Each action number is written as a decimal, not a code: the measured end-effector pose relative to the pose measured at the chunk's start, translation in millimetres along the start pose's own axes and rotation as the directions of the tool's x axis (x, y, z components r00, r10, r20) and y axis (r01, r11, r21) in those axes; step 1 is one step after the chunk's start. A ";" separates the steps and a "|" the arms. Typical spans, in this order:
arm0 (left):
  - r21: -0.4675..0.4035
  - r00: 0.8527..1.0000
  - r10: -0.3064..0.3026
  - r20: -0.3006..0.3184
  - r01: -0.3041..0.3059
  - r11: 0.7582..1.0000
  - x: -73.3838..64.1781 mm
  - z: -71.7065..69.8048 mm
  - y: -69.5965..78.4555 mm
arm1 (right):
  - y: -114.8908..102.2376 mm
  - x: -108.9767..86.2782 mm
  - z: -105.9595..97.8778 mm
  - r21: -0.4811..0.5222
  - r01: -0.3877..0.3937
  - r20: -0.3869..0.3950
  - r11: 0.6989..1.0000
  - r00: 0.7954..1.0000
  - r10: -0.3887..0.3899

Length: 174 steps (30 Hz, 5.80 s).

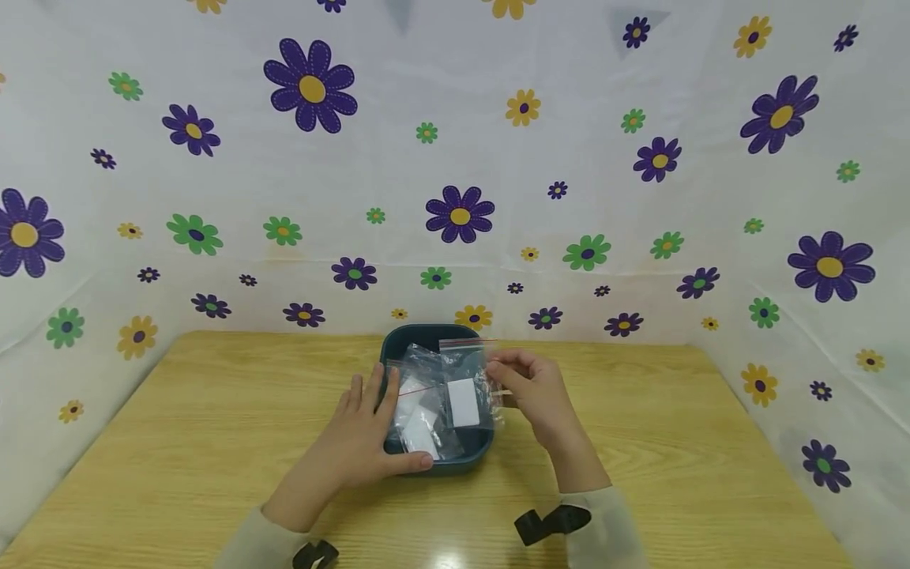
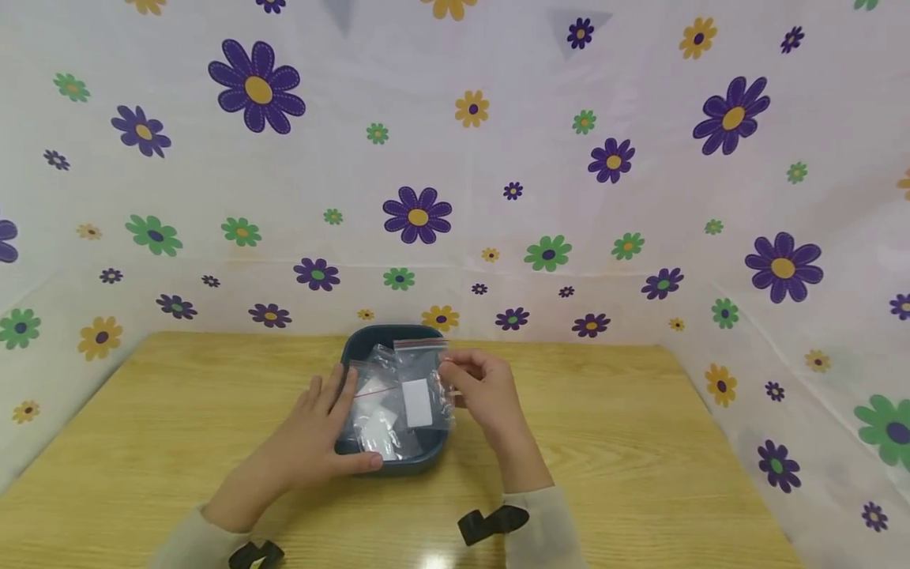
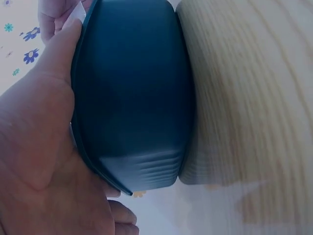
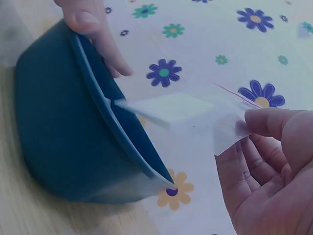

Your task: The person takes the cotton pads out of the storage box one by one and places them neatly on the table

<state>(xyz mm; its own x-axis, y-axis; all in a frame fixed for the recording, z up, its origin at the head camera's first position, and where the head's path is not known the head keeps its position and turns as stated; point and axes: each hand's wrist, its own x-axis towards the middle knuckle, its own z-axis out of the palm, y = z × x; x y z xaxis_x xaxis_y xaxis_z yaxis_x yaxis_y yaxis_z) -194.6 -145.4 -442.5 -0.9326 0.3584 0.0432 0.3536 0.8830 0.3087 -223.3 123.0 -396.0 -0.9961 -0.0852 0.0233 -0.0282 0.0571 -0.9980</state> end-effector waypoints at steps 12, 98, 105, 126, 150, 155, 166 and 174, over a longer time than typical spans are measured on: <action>0.002 1.000 -0.002 0.009 0.002 1.000 0.4 -1.3 -4.2 | 2.8 5.6 -30.8 0.078 -0.016 -0.079 0.997 0.997 0.022; 0.005 0.999 0.009 0.046 -0.010 1.000 -6.2 -18.8 -13.8 | 70.0 21.1 -30.0 -0.024 -0.242 -0.054 0.970 0.969 0.240; 0.031 1.000 0.014 0.022 -0.015 0.999 -5.6 -19.7 -15.9 | 68.5 20.7 -30.4 -0.084 -0.264 -0.060 0.961 0.964 0.260; 0.046 0.998 -0.014 0.057 0.012 0.999 -6.8 -22.1 -15.6 | 58.0 14.4 -34.9 -0.506 -0.195 -0.169 0.840 0.978 0.125; 0.032 0.998 -0.007 0.058 0.005 0.999 -5.7 -23.5 -17.2 | 23.7 11.9 -21.4 -0.011 -0.114 0.032 0.993 0.993 0.114; 0.028 0.998 -0.008 0.060 0.006 1.000 -5.0 -23.5 -17.8 | 14.0 9.2 -10.7 0.054 -0.117 0.138 0.992 0.984 0.109; 0.044 0.999 -0.009 0.047 0.007 0.999 -4.6 -23.9 -23.0 | 7.7 9.9 14.8 0.112 -0.119 0.295 0.986 0.952 0.081; 0.038 0.998 -0.007 0.055 0.005 0.999 -5.8 -25.9 -22.4 | 3.6 13.5 40.4 0.111 -0.114 0.354 0.987 0.933 0.068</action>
<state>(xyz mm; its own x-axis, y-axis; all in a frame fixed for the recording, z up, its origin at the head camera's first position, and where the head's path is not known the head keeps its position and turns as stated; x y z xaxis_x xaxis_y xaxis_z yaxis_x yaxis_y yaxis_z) -198.9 -175.1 -425.1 -0.9296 0.3683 -0.0118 0.3514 0.8957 0.2723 -233.4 81.9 -401.8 -0.9012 -0.4281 -0.0673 0.0951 -0.0438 -0.9945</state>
